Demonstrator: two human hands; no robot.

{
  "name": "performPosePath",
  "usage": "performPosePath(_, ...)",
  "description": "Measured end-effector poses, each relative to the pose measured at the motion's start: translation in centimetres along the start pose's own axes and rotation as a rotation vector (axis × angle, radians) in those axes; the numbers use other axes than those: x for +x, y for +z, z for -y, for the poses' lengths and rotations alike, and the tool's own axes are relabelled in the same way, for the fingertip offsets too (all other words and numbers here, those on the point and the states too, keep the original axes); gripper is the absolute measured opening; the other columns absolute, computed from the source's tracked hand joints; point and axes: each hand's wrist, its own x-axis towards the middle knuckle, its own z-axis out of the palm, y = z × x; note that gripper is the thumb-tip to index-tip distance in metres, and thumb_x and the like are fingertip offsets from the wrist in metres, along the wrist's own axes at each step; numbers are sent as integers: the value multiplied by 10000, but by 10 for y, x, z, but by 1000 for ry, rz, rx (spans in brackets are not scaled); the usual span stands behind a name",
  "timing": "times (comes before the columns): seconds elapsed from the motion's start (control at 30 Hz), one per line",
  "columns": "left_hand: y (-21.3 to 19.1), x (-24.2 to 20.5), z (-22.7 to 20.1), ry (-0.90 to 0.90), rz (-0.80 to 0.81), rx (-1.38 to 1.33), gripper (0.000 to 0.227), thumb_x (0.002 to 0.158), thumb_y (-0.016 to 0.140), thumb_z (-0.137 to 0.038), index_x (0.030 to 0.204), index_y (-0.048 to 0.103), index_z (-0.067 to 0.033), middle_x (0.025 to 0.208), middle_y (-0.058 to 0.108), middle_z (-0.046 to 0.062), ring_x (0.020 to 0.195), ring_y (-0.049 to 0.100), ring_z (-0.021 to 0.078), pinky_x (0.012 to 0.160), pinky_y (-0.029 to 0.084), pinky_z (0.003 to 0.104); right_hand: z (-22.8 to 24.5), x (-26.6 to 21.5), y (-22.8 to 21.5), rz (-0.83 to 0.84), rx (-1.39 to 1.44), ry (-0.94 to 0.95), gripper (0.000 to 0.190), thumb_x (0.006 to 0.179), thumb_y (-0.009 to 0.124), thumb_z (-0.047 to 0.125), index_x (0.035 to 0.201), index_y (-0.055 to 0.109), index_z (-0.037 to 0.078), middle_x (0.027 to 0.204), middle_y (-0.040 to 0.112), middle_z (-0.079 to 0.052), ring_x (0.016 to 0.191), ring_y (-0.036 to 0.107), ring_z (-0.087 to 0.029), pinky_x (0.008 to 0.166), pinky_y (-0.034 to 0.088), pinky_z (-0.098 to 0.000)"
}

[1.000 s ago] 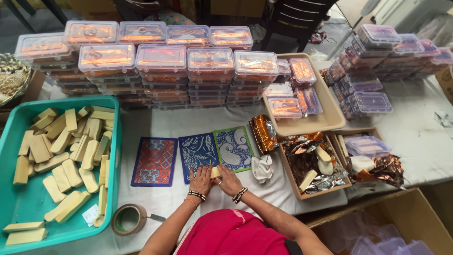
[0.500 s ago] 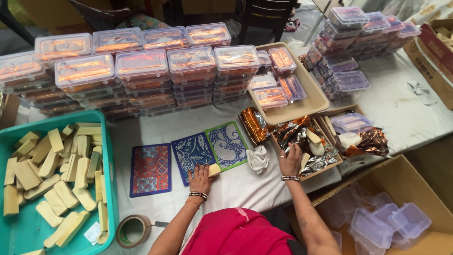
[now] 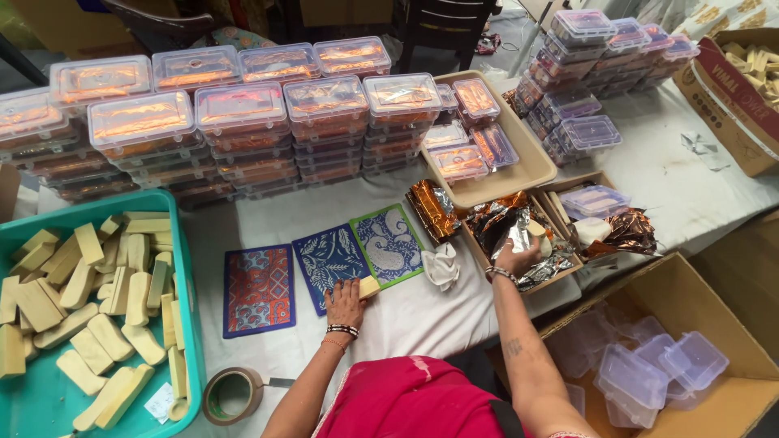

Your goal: The person wipes rectangular soap bars with a white cloth, then wraps each bar in a sheet of metallic foil. The wrapped bars are placed into a cardboard box, while unwrapped bars are taken from a green tray. The workspace includes patterned cloths, stacked plastic containers, and a roll of tape.

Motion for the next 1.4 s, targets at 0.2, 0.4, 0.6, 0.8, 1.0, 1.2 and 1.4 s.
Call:
performPosePath(0.2,-7,-2,-2,0,-1,-15,639,910,652,-338,1486,442,-156,1471,505,49,1421,381,284,1178,249,564,0,23,-7,77,521,347,809,804,763,5,1474,319,91,1289,587,-196,1091,659,-300,889,587,-379)
performPosePath(0.4,6,2,2,0,-1,-19,656,901,667,-356,1485,439,-162,1471,500,63,1411,391,300,1161,253,577,-103,96,69,549,850,541,473,903,692,60,1368,605,68,1075,704,-97,881,684,-223,761,581,-389)
performPosePath(0.6,0,3,-6,-50,4,-7,675,892,680,-359,1491,434,-169,1455,518,45,1403,407,272,1173,270,536,12,44,-15,578,695,680,386,986,670,373,1292,586,153,1071,661,-36,903,652,-232,771,548,-448)
performPosePath(0.8,-2,5,-12,-113,42,46,683,904,654,-374,1511,405,-182,1496,480,27,1420,398,235,1181,273,515,-57,91,40,736,598,584,212,929,726,186,1116,686,95,993,708,-62,855,686,-220,751,587,-424)
performPosePath(1.0,-2,7,-13,-140,86,38,674,927,623,-402,1520,381,-191,1525,450,41,1441,372,244,1197,253,509,-40,102,21,639,726,605,108,912,673,105,1017,651,109,858,659,-37,752,652,-195,708,596,-435)
performPosePath(1.2,0,8,-12,-149,87,48,671,922,632,-401,1514,389,-198,1527,447,52,1438,377,247,1192,265,491,22,97,-29,511,829,387,121,867,670,64,987,675,77,895,701,-50,767,668,-193,685,554,-355)
performPosePath(1.4,1,9,-17,-181,60,43,662,912,647,-396,1498,408,-201,1507,469,36,1429,391,231,1188,277,479,68,82,-57,339,839,-241,103,949,693,70,1040,683,23,1017,719,-71,896,656,-173,811,536,-294)
